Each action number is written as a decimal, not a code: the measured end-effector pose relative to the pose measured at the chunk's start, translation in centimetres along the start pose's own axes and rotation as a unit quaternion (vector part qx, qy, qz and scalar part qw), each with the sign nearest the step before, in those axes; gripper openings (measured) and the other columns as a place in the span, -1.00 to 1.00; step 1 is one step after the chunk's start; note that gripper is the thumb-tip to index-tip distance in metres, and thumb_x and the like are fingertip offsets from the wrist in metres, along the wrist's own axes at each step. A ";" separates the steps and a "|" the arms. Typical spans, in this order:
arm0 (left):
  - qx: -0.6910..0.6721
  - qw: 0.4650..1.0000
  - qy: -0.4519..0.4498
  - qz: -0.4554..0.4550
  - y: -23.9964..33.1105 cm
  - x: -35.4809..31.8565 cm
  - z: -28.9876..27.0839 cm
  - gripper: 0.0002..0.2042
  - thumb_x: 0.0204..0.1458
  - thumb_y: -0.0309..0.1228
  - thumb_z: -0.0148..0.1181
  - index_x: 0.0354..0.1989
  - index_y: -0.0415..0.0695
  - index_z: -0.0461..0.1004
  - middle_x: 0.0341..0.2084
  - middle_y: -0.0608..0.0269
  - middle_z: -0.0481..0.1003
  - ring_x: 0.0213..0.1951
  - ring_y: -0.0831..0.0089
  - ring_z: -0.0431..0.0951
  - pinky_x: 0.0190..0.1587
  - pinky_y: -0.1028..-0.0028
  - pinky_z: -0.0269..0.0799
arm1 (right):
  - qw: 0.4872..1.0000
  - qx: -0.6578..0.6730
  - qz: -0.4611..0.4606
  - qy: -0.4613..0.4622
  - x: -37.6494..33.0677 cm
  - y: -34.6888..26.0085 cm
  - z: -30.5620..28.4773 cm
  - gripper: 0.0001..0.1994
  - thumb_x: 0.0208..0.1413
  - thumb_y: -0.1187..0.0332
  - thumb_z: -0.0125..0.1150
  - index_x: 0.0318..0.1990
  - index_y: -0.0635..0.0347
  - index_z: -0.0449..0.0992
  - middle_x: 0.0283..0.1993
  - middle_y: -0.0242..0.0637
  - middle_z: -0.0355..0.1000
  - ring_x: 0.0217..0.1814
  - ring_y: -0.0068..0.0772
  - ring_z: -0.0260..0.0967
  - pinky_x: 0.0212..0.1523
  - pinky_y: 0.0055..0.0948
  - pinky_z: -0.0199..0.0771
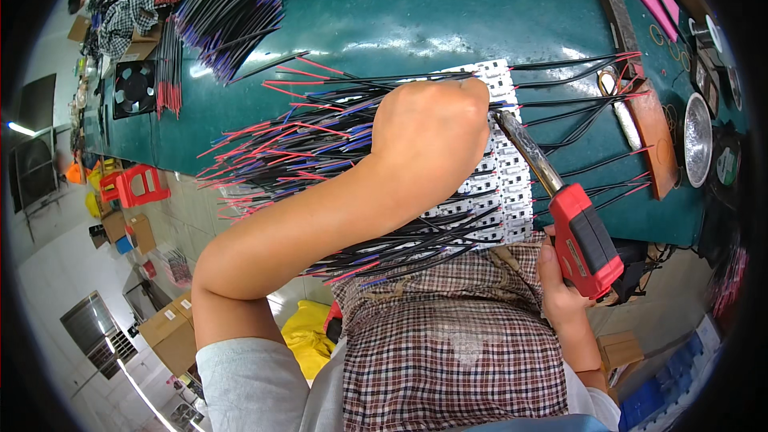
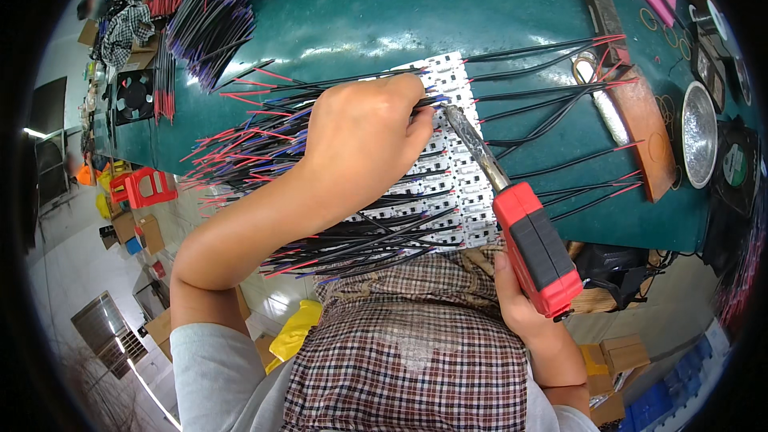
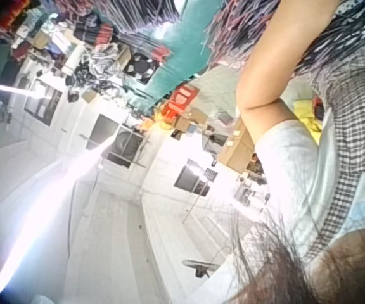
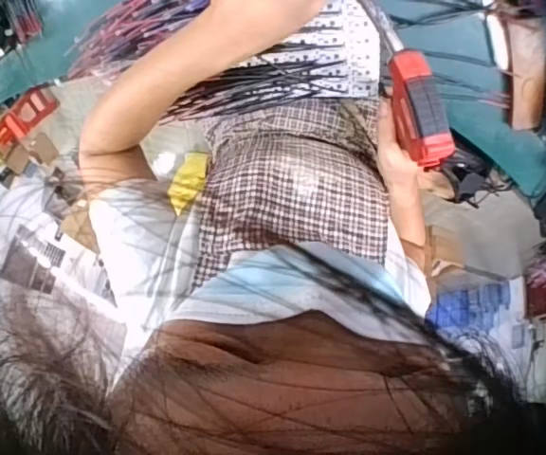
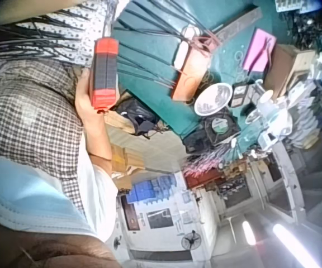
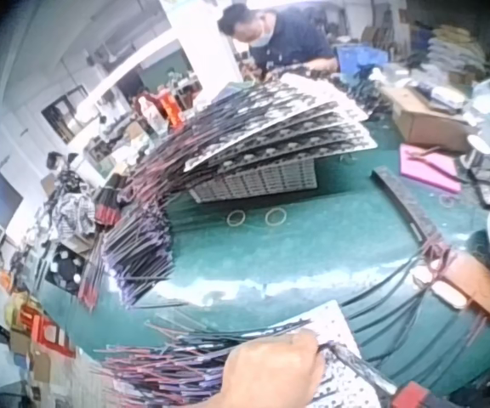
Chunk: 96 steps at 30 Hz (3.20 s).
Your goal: The worker is using a heat tool to secure or process bundles of wires attached to LED strip panels on a factory assembly line.
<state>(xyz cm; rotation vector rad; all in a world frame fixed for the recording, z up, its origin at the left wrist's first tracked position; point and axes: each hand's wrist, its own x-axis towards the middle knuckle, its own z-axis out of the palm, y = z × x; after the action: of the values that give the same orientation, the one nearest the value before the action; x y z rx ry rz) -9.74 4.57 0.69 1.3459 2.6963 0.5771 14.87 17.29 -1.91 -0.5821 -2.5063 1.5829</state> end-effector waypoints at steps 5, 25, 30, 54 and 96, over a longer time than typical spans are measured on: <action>-0.003 1.000 -0.009 0.016 0.1 0.5 -0.3 -0.86 -0.09 -0.44 0.21 -0.56 -0.23 0.42 -0.66 0.04 0.47 -0.57 0.08 0.52 -0.46 0.20 0.44 | 0.990 0.085 0.115 0.010 0.0 -1.1 -0.1 -0.73 0.12 0.49 0.20 -0.01 0.34 0.46 -0.17 -0.18 0.46 -0.17 -0.34 0.43 -0.15 -0.36 0.43; -0.032 0.996 -0.081 -0.019 -1.2 2.1 -1.3 -0.89 -0.14 -0.41 0.21 -0.47 -0.18 0.56 -0.58 0.04 0.55 -0.48 0.07 0.57 -0.38 0.22 0.48 | 0.994 0.086 0.069 0.023 -0.7 -0.4 0.0 -0.73 0.15 0.52 0.15 0.01 0.34 0.40 -0.33 -0.32 0.38 -0.39 -0.56 0.29 -0.37 -0.52 0.31; -0.026 0.996 -0.083 -0.011 -0.8 1.9 -1.0 -0.89 -0.14 -0.41 0.21 -0.48 -0.19 0.56 -0.60 0.04 0.53 -0.49 0.07 0.56 -0.39 0.22 0.47 | 0.979 0.129 0.158 0.016 -0.7 -1.0 0.0 -0.75 0.14 0.48 0.20 -0.03 0.32 0.46 -0.22 -0.25 0.45 -0.19 -0.40 0.41 -0.17 -0.39 0.41; 0.001 0.993 -0.120 -0.003 -0.3 2.5 -1.5 -0.86 -0.08 -0.41 0.15 -0.44 -0.25 0.50 -0.61 -0.04 0.51 -0.47 -0.01 0.55 -0.34 0.12 0.46 | 0.967 0.215 0.097 0.094 -0.1 -1.9 0.1 -0.87 0.19 0.49 0.07 -0.17 0.35 0.33 -0.50 -0.35 0.24 -0.69 -0.71 0.01 -0.69 -0.66 0.06; -0.028 0.996 -0.074 -0.030 0.6 -0.1 -0.6 -0.85 -0.10 -0.42 0.21 -0.52 -0.27 0.47 -0.67 0.00 0.48 -0.54 0.04 0.54 -0.43 0.20 0.46 | 0.996 0.035 0.075 0.021 -1.0 -0.4 0.2 -0.83 0.02 0.48 0.25 -0.21 0.30 0.52 -0.37 -0.19 0.47 -0.39 -0.24 0.46 -0.34 -0.35 0.44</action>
<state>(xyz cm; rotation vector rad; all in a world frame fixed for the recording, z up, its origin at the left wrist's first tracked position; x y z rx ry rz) -9.32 4.61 1.47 1.2365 2.5731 0.5228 15.61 16.57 -1.56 -0.8021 -2.4159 1.6831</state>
